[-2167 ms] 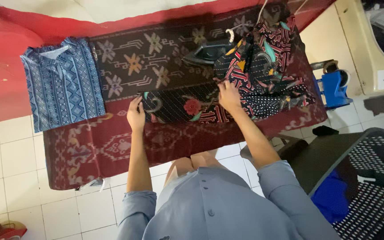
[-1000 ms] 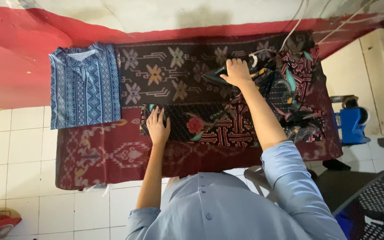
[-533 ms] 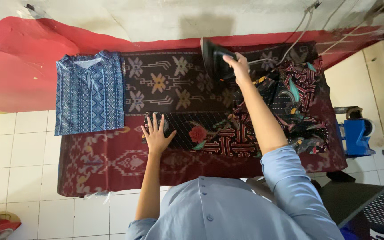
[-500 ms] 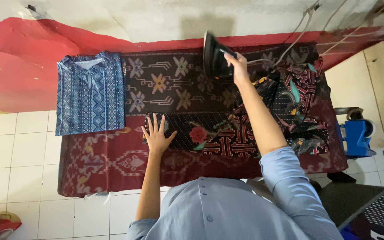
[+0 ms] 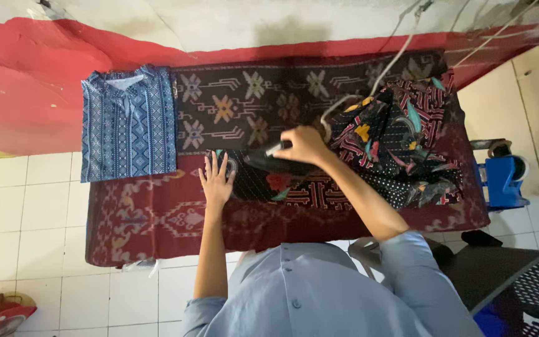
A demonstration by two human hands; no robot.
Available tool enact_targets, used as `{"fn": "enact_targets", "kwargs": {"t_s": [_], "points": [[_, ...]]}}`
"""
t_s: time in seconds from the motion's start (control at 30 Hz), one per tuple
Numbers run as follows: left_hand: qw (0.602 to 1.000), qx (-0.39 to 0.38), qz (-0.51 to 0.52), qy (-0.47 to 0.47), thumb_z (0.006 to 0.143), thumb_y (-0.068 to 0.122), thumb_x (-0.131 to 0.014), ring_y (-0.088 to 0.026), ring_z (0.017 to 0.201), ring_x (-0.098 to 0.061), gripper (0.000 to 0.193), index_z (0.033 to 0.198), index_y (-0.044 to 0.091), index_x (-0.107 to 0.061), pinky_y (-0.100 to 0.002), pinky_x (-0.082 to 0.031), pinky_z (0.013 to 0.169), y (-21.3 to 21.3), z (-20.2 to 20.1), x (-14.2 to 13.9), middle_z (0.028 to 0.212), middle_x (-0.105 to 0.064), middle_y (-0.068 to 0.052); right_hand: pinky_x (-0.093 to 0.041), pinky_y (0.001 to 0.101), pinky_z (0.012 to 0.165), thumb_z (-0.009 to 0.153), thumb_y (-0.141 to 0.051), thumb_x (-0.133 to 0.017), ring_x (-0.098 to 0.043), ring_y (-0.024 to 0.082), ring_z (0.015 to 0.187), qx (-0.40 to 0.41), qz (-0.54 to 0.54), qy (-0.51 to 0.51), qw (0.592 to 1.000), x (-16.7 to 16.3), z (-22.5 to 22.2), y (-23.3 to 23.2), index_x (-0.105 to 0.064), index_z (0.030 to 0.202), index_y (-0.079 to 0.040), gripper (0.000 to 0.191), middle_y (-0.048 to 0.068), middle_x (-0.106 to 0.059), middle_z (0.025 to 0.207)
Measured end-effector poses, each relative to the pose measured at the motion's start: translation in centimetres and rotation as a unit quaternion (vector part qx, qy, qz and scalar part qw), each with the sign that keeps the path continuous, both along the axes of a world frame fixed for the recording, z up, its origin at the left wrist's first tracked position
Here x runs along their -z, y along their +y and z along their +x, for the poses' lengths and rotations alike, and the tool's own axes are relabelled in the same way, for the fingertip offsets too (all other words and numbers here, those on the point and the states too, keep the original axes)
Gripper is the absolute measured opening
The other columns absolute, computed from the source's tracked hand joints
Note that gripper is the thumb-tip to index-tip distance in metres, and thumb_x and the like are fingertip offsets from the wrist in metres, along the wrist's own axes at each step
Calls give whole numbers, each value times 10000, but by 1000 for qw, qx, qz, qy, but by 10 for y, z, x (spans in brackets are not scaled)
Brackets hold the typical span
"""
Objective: The person irons a patterned fabric by hand using a dry iron, smoothing and pressing different sections of the garment on a flat surface.
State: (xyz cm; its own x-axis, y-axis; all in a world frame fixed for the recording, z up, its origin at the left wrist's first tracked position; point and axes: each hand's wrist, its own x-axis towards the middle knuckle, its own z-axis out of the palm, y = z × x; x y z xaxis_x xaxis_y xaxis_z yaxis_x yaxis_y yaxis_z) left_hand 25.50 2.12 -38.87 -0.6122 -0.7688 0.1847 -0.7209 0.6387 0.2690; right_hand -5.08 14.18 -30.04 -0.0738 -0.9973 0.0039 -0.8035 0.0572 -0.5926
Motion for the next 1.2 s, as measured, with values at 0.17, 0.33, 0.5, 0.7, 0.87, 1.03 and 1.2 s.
{"fn": "enact_targets", "kwargs": {"t_s": [0.17,0.33,0.5,0.7,0.87,1.03,1.2], "points": [[996,12,-72,42,1048,332,-521,-349,1538,-314,550,1579,206,-457,-538,-269,1215,2,11,1,1684,-330,-110,-408,321,423,851,-513,-748,-491,147,431,-1,-68,167,984,43,44,55,-686,808,-108,413,14,-587,536],[996,-12,-66,63,1062,284,-507,-338,1535,-336,508,1546,129,-497,-520,-275,1226,10,13,-5,1667,-370,-113,-472,369,418,898,-520,-734,-579,214,442,35,-86,163,982,53,41,65,-657,833,-66,464,55,-603,567],[993,-33,-35,107,1042,243,-516,-327,1513,-366,470,1489,103,-559,-507,-270,1228,18,10,-12,1618,-443,-119,-452,373,396,871,-554,-741,-544,220,412,105,-104,205,968,38,32,40,-677,876,-48,510,75,-574,509],[989,-38,-29,142,1071,222,-505,-331,1508,-386,423,1467,90,-577,-500,-269,1234,24,13,-10,1603,-475,-123,-477,389,461,926,-571,-707,-596,252,466,91,14,189,978,35,42,53,-670,816,-59,524,84,-601,540],[993,-27,-45,110,1063,245,-506,-345,1508,-368,461,1488,75,-559,-518,-252,1225,23,15,-4,1618,-444,-131,-499,425,485,809,-505,-753,-620,282,494,74,-87,162,980,51,58,108,-655,796,-98,419,93,-630,575],[992,-25,-43,116,1071,251,-505,-341,1516,-363,460,1495,78,-552,-518,-247,1236,21,13,-1,1629,-437,-125,-512,420,498,853,-508,-750,-639,298,524,42,-158,176,971,58,53,125,-619,811,-72,457,108,-655,637],[992,-28,-36,115,1064,240,-514,-342,1517,-365,456,1487,75,-556,-520,-249,1235,22,13,-1,1627,-440,-124,-505,407,456,913,-495,-743,-633,275,480,43,-83,155,983,47,30,82,-628,841,-52,463,103,-651,630]]}}
